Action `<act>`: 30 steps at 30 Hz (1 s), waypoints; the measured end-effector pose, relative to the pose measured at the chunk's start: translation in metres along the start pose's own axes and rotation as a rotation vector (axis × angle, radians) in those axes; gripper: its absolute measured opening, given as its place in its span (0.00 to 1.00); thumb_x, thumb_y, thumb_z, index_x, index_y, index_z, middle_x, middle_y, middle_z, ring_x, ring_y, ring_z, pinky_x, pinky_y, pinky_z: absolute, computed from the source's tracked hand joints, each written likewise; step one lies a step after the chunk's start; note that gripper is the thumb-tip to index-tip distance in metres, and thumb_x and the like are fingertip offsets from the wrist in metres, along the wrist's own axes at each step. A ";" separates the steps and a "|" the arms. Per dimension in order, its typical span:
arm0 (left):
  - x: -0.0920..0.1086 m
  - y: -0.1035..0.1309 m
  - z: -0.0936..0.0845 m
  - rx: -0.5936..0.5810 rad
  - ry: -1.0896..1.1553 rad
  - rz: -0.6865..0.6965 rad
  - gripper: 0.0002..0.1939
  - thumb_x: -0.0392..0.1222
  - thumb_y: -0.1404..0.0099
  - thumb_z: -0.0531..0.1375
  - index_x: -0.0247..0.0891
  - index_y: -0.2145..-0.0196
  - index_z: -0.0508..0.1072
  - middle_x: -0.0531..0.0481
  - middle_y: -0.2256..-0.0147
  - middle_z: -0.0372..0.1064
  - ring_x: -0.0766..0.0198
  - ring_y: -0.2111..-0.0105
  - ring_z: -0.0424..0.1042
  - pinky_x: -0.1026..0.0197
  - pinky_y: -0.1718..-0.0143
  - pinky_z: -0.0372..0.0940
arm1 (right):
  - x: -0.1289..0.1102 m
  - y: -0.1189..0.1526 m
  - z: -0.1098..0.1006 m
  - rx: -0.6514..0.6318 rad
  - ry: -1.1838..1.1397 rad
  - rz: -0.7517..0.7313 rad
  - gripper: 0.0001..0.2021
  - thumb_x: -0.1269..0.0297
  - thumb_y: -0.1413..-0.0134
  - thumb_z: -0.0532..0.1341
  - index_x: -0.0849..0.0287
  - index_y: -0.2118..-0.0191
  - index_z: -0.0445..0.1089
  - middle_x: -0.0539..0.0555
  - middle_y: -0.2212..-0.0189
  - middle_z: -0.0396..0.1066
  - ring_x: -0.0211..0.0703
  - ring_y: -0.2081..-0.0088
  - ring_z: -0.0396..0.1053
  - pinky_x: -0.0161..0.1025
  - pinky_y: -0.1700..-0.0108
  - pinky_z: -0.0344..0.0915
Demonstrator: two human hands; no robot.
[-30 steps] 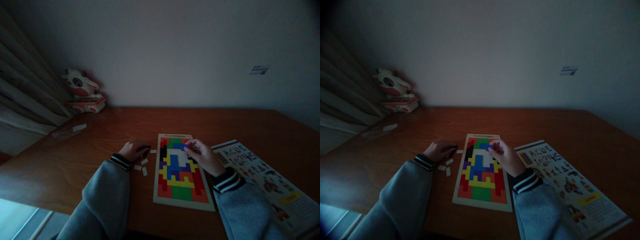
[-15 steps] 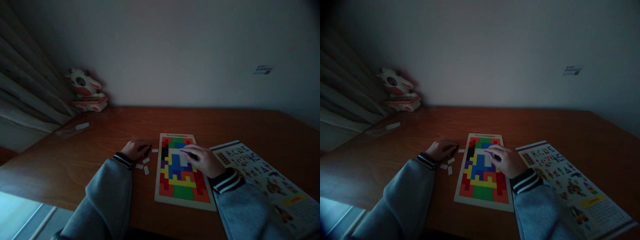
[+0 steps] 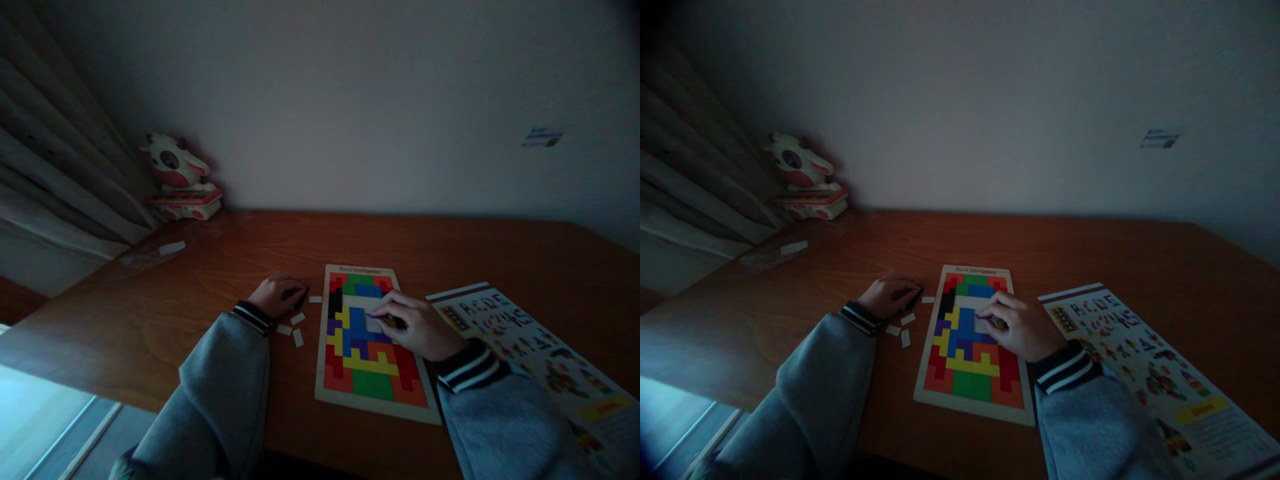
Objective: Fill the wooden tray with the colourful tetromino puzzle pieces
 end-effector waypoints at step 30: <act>0.004 -0.001 -0.003 0.008 -0.009 0.008 0.09 0.41 0.32 0.59 0.39 0.59 0.78 0.47 0.58 0.78 0.60 0.58 0.76 0.56 0.52 0.69 | -0.005 -0.001 0.004 -0.051 0.160 -0.010 0.11 0.57 0.38 0.61 0.50 0.53 0.75 0.53 0.60 0.73 0.44 0.58 0.72 0.46 0.55 0.72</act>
Point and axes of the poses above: each hand's wrist, its own y-axis away from the middle knuckle, its own z-axis out of the palm, x = y × z, the point moved 8 cm from there along -y, towards the middle knuckle
